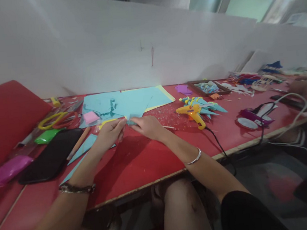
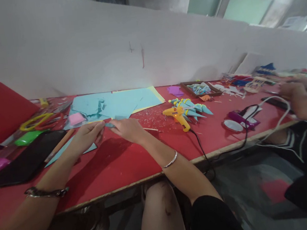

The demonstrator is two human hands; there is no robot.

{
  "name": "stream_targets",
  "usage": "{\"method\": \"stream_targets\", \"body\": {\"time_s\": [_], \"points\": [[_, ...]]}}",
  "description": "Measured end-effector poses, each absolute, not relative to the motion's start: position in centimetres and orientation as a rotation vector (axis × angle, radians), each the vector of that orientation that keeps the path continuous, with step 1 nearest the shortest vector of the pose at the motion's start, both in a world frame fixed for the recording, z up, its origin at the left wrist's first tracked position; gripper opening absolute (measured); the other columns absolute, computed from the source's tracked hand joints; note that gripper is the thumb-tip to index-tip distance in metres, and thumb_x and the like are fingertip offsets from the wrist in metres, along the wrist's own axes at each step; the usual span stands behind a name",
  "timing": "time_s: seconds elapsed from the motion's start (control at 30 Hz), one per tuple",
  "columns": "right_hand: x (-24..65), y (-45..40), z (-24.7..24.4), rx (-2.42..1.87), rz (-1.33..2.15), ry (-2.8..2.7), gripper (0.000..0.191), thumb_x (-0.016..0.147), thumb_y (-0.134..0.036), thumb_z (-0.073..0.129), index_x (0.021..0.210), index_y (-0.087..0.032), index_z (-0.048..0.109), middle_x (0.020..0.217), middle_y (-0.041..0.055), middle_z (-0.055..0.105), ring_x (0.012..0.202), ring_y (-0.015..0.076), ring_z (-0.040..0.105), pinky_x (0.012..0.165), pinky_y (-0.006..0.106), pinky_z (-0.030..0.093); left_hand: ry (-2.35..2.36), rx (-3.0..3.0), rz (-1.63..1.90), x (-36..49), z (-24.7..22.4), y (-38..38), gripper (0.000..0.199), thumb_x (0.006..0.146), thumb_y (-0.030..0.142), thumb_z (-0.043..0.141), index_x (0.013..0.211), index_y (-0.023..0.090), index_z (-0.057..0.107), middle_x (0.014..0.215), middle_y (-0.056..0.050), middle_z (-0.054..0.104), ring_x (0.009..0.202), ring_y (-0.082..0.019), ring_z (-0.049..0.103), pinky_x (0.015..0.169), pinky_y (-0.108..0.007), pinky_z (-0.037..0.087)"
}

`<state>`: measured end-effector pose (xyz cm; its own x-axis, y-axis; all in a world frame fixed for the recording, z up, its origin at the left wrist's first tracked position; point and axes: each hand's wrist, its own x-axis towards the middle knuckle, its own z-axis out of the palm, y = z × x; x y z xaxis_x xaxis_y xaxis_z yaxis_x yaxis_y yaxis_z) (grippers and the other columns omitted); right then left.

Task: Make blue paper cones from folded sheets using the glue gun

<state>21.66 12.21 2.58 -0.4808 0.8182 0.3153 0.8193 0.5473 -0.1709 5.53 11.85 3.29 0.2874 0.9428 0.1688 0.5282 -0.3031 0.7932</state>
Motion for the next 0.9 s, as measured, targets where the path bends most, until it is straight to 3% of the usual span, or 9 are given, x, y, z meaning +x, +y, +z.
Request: {"method": "stream_targets", "body": {"time_s": [0.17,0.33,0.47,0.6,0.7,0.9], "points": [[22.1,12.8,2.2,-1.367,0.078,-2.377,0.039,0.086,-0.037,0.041,0.121,-0.021,0.047,0.094,0.0049,0.067,0.083,0.0185,0.061,0.061,0.024,0.033,1.419,2.179,0.982,5.0,3.2,11.9,0.039,0.081,0.044,0.033,0.052,0.019,0.041,0.038,0.005,0.041,0.041,-0.009,0.041,0.047,-0.022,0.031],[22.9,13.6,1.6,-1.401,0.136,-2.271,0.030,0.086,-0.032,0.038,0.109,-0.021,0.055,0.086,0.0038,0.067,0.077,0.0161,0.060,0.060,0.023,0.032,1.732,2.271,1.137,3.9,3.1,12.5,0.037,0.081,0.043,0.032,0.055,0.019,0.044,0.042,0.003,0.039,0.044,-0.010,0.038,0.048,-0.023,0.027],[23.2,14.3,1.1,-1.466,0.126,-2.224,0.027,0.086,-0.028,0.037,0.101,-0.020,0.058,0.085,0.0042,0.067,0.075,0.0155,0.059,0.061,0.023,0.032,1.951,2.484,0.703,3.2,3.0,13.1,0.033,0.081,0.042,0.035,0.068,0.019,0.054,0.058,-0.002,0.056,0.054,-0.015,0.050,0.049,-0.025,0.026],[23.0,15.0,0.5,-1.485,0.055,-2.229,0.025,0.083,-0.023,0.040,0.100,-0.018,0.057,0.093,0.0062,0.066,0.084,0.0173,0.059,0.070,0.025,0.035,1.829,2.597,0.135,2.8,2.5,13.5,0.033,0.083,0.041,0.033,0.081,0.019,0.058,0.082,-0.007,0.066,0.074,-0.021,0.059,0.054,-0.026,0.031],[22.8,15.3,0.0,-1.497,0.012,-2.226,0.025,0.082,-0.020,0.041,0.100,-0.017,0.057,0.098,0.0068,0.066,0.088,0.0182,0.059,0.074,0.027,0.036,1.829,2.593,0.012,2.6,2.5,13.4,0.033,0.082,0.041,0.034,0.087,0.019,0.058,0.092,-0.010,0.066,0.083,-0.025,0.060,0.058,-0.028,0.034],[22.0,15.8,-0.2,-1.648,0.029,-2.124,0.027,0.086,-0.031,0.038,0.107,-0.021,0.053,0.084,0.0033,0.068,0.080,0.0173,0.061,0.069,0.025,0.037,1.840,2.648,-0.040,2.5,3.0,13.1,0.033,0.081,0.042,0.036,0.093,0.020,0.057,0.095,-0.010,0.065,0.087,-0.026,0.059,0.062,-0.030,0.037]]}}
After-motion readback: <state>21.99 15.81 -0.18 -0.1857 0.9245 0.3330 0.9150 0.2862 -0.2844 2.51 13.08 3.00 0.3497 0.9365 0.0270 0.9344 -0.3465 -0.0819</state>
